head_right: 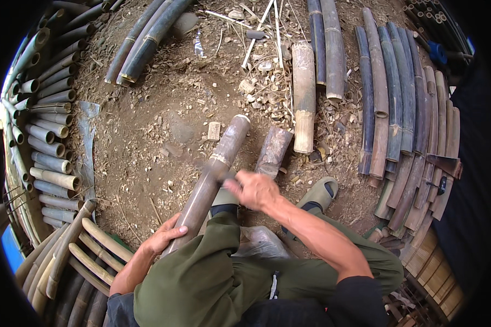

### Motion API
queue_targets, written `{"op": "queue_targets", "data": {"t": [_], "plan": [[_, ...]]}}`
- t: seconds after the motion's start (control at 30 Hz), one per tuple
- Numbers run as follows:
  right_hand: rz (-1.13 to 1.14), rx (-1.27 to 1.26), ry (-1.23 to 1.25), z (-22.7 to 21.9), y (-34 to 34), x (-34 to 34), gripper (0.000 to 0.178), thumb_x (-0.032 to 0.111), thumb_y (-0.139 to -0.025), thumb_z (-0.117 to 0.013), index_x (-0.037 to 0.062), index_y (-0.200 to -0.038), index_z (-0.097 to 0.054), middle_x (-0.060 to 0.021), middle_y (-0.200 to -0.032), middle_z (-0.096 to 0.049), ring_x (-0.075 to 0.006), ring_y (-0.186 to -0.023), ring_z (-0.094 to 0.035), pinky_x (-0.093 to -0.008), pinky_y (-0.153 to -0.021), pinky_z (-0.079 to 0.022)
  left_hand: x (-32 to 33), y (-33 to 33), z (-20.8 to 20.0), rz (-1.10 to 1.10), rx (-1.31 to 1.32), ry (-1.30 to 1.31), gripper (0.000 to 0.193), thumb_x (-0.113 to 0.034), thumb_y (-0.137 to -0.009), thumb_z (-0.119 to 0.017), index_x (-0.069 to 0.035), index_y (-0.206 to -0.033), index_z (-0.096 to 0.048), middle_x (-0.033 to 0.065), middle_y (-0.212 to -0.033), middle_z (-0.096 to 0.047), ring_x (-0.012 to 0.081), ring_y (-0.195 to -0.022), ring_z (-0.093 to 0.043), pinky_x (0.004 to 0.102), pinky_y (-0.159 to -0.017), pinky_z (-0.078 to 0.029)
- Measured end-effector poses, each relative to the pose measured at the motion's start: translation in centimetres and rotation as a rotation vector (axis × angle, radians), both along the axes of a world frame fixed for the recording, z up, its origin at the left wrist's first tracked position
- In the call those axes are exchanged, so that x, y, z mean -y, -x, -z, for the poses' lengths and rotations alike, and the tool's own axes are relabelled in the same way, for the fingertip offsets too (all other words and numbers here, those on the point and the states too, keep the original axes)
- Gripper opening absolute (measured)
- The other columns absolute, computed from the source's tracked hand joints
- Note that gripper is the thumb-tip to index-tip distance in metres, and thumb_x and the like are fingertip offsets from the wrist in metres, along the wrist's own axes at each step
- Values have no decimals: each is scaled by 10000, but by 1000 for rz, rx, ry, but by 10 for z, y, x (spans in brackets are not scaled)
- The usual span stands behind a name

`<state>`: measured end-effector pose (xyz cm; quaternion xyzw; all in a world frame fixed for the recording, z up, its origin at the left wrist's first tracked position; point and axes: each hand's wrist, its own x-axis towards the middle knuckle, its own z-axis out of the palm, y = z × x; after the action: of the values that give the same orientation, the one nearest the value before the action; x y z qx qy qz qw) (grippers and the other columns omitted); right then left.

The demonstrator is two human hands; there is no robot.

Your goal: The person cuts a bamboo pole using a tool and then scrapes the surface of the bamboo.

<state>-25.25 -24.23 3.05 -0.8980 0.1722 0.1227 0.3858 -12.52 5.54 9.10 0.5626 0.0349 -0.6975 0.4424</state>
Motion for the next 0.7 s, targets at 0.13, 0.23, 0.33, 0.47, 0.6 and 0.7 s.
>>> {"op": "queue_targets", "data": {"t": [0.13, 0.23, 0.33, 0.47, 0.6, 0.7], "plan": [[116, -155, -3, 5, -8, 10, 647, 651, -991, -397, 49, -873, -602, -174, -645, -635, -344, -628, -683, -459, -580, -564, 9, -6, -12, -23, -90, 0, 766, -476, -911, -646, 7, -1459, -416, 168, -1289, -587, 218, -1114, -594, 359, -979, -470], [158, -117, 13, 17, -4, 9, 619, 666, -968, -439, 77, -854, -593, -144, -692, -661, -316, -619, -688, -465, -558, -565, 2, -5, -4, -30, -136, -2, 733, -480, -917, -624, 17, -1430, -458, 161, -1255, -610, 214, -1092, -603, 359, -963, -479], [-210, 240, 41, -12, 8, -11, 623, 654, -968, -452, 58, -857, -593, -163, -688, -657, -344, -648, -697, -480, -564, -558, -3, -4, -4, 6, -160, -44, 723, -491, -923, -614, 24, -1413, -480, 153, -1227, -628, 217, -1109, -601, 361, -989, -465], [325, -318, 48, 13, -11, 24, 612, 631, -977, -457, 48, -893, -624, -204, -773, -682, -406, -689, -679, -475, -620, -562, -1, -1, -6, 3, -92, -2, 763, -490, -924, -618, 22, -1455, -422, 156, -1311, -581, 224, -1162, -581, 367, -1026, -442], [-207, 139, -25, -8, 8, -7, 599, 622, -973, -473, 45, -905, -622, -213, -777, -678, -411, -699, -679, -486, -626, -557, 2, 6, -5, -92, -55, 45, 780, -475, -927, -619, 5, -1489, -371, 162, -1368, -534, 225, -1189, -564, 367, -1034, -437], [249, -193, 17, 18, -4, 9, 593, 616, -976, -475, 47, -883, -612, -191, -753, -671, -404, -677, -676, -487, -609, -555, 11, 1, -10, -78, -79, 26, 767, -460, -926, -616, -4, -1491, -371, 157, -1338, -549, 221, -1156, -579, 364, -1015, -450]]}}
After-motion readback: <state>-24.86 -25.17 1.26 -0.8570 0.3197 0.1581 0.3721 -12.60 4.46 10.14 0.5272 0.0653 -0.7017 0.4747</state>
